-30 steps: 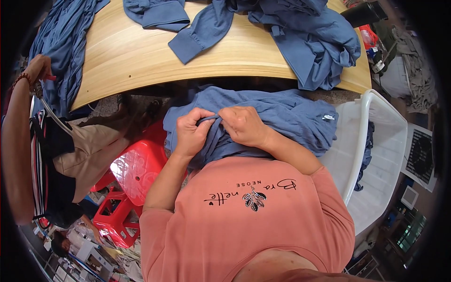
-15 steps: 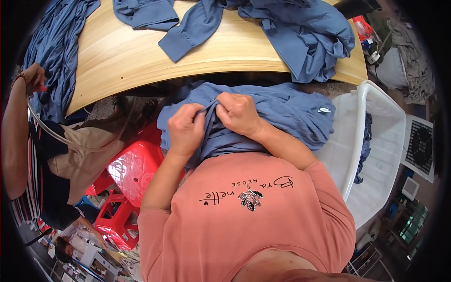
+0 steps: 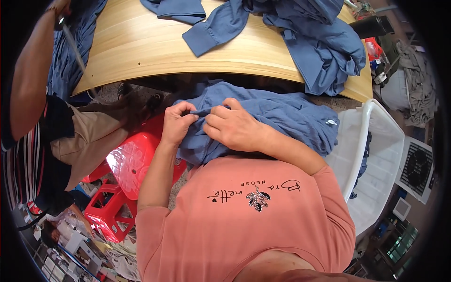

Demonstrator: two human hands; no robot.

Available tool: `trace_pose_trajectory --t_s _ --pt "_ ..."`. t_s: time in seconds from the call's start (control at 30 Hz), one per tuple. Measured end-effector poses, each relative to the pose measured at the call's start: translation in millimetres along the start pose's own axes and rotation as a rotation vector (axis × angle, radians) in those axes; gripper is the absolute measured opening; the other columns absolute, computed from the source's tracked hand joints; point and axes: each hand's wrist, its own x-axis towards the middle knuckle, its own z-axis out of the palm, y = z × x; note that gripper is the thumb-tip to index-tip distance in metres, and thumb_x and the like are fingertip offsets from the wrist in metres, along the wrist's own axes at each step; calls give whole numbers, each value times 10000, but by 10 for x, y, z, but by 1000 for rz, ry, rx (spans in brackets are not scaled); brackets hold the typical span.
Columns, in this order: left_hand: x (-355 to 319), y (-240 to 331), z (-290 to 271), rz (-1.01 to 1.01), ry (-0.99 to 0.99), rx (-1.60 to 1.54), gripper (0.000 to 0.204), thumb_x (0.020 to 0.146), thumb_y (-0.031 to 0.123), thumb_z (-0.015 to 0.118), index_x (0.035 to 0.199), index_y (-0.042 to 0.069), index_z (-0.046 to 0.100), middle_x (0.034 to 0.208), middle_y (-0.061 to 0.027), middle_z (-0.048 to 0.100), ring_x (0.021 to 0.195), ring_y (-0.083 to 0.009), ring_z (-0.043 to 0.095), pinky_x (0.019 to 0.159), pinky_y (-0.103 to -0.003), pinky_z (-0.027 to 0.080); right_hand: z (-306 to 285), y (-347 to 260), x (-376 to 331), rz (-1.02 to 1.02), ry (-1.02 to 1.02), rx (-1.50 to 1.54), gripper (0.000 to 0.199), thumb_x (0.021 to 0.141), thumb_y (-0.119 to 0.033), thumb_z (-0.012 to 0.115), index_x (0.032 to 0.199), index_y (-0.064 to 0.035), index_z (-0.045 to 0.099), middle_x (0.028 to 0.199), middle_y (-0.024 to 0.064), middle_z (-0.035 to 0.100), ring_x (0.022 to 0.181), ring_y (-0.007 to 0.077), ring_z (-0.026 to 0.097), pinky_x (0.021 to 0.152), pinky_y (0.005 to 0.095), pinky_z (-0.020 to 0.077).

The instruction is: Inspecting and sorting blue fabric garments in a factory setting.

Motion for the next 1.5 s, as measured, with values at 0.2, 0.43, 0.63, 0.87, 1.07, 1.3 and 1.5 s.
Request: trace_pose_trajectory --t_s 0.2,0.43,0.63,0.87,1.07,1.3,1.5 --pt "-38 62 8 -28 -52 -155 46 691 -15 590 688 12 552 629 51 506 579 -13 426 506 -177 337 56 -19 8 -57 -24 35 96 670 -137 525 746 -80 534 711 16 487 657 157 475 641 288 351" --pt "-42 116 -25 -1 -113 -155 33 710 -13 581 702 12 560 692 18 550 654 -33 465 593 -180 367 42 22 68 -58 -51 31 106 661 -136 545 745 -74 534 662 11 435 642 161 462 605 301 344" --pt "-65 100 42 -21 -117 -161 51 707 -14 593 694 16 554 638 58 507 577 -6 412 500 -168 324 10 62 11 -19 -151 51 96 667 -114 538 751 -70 522 677 21 436 649 173 454 602 299 345" --pt "-8 92 63 -49 -118 -198 35 691 -24 567 716 0 569 697 5 568 636 -37 475 584 -180 379 22 82 4 -33 0 184 84 660 -121 536 730 -75 525 646 28 437 602 175 450 597 296 344" --pt "1 68 108 -74 -130 -124 27 696 -24 571 709 -1 572 679 10 562 620 -36 470 572 -181 377 95 66 -9 -74 -126 154 114 647 -122 542 744 -65 527 585 18 393 575 166 434 595 291 337" --pt "-94 109 121 -73 -210 -173 50 708 -31 572 746 -14 599 709 1 591 648 -41 499 597 -184 401 125 -35 -13 -176 257 31 160 620 -92 567 755 -18 521 648 37 476 533 147 420 502 276 325" --pt "-36 64 116 -83 -220 -276 40 749 2 562 748 -8 601 692 36 560 637 -16 461 557 -171 374 263 25 -32 -82 260 -26 165 608 -65 568 754 -13 512 634 37 465 508 147 407 470 273 309"
